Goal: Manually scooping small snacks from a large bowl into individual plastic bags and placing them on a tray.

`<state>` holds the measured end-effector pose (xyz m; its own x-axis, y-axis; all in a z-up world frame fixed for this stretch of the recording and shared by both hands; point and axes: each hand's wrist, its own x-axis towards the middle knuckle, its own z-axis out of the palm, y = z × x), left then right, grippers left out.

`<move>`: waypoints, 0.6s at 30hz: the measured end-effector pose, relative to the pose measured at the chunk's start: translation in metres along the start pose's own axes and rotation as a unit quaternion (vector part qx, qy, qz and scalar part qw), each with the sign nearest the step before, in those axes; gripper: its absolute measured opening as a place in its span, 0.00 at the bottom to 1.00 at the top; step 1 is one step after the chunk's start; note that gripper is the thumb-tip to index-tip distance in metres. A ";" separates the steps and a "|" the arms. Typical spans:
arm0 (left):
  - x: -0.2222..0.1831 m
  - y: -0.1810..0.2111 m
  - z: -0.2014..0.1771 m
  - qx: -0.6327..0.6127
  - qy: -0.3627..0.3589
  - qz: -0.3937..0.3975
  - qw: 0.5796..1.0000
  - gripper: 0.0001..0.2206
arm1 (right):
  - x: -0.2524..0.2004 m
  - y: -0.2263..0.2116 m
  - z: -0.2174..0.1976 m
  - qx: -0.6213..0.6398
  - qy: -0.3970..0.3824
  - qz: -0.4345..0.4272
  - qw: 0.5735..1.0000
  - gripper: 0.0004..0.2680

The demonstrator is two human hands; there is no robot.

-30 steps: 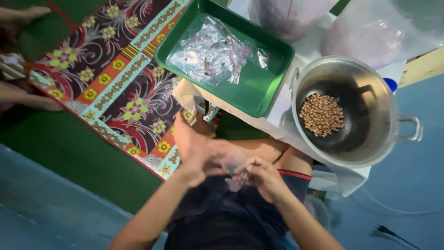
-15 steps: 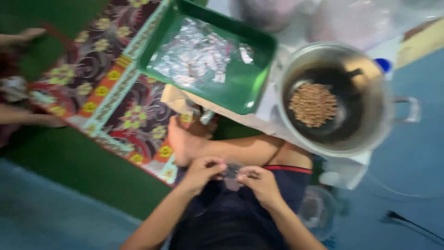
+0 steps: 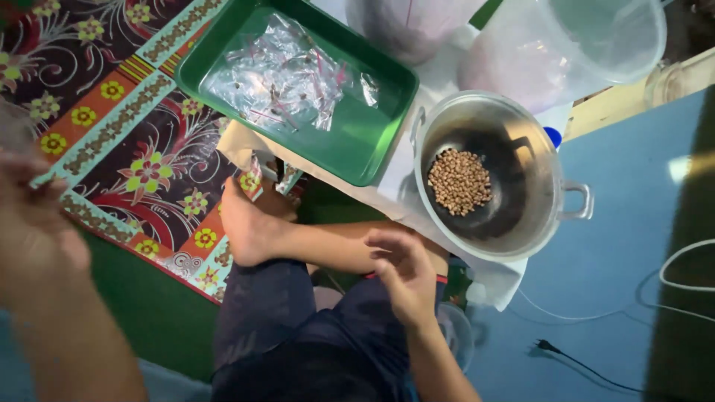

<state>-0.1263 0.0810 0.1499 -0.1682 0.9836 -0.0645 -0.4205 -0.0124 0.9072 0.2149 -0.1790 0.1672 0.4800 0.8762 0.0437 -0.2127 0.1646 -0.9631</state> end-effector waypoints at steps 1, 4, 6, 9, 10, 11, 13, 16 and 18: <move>-0.011 0.000 -0.005 0.067 0.001 0.029 0.997 0.11 | -0.004 -0.005 0.000 -0.137 -0.007 -0.029 0.990 0.14; -0.045 -0.008 0.011 0.155 -0.035 0.070 0.985 0.05 | -0.009 -0.011 0.014 -0.282 -0.020 -0.034 0.958 0.08; -0.070 -0.045 0.023 0.176 -0.070 0.084 0.978 0.08 | -0.010 -0.006 0.023 -0.294 -0.030 -0.010 0.955 0.05; -0.117 -0.116 0.040 0.228 -0.119 -0.156 0.954 0.09 | -0.014 0.013 0.027 -0.289 -0.040 0.043 0.956 0.03; -0.141 -0.124 0.054 0.177 -0.150 -0.270 0.934 0.07 | -0.017 0.019 0.023 -0.252 -0.039 0.069 0.964 0.03; -0.164 -0.131 0.069 0.124 -0.178 -0.379 0.899 0.07 | -0.021 0.025 0.019 -0.215 -0.038 0.094 0.971 0.04; -0.191 -0.147 0.077 0.073 -0.182 -0.448 0.873 0.07 | -0.013 0.011 0.025 -0.273 -0.053 0.074 0.958 0.04; -0.216 -0.157 0.083 0.022 -0.196 -0.499 0.844 0.09 | -0.013 0.004 0.029 -0.347 -0.073 0.058 0.933 0.05; -0.215 -0.162 0.083 0.024 -0.215 -0.483 0.848 0.09 | -0.014 0.006 0.029 -0.365 -0.073 0.055 0.926 0.06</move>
<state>0.0524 -0.1131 0.0512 0.5788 0.5050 -0.6403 -0.1379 0.8345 0.5335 0.1825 -0.1773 0.1686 0.3584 0.9299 -0.0821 0.4040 -0.2338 -0.8844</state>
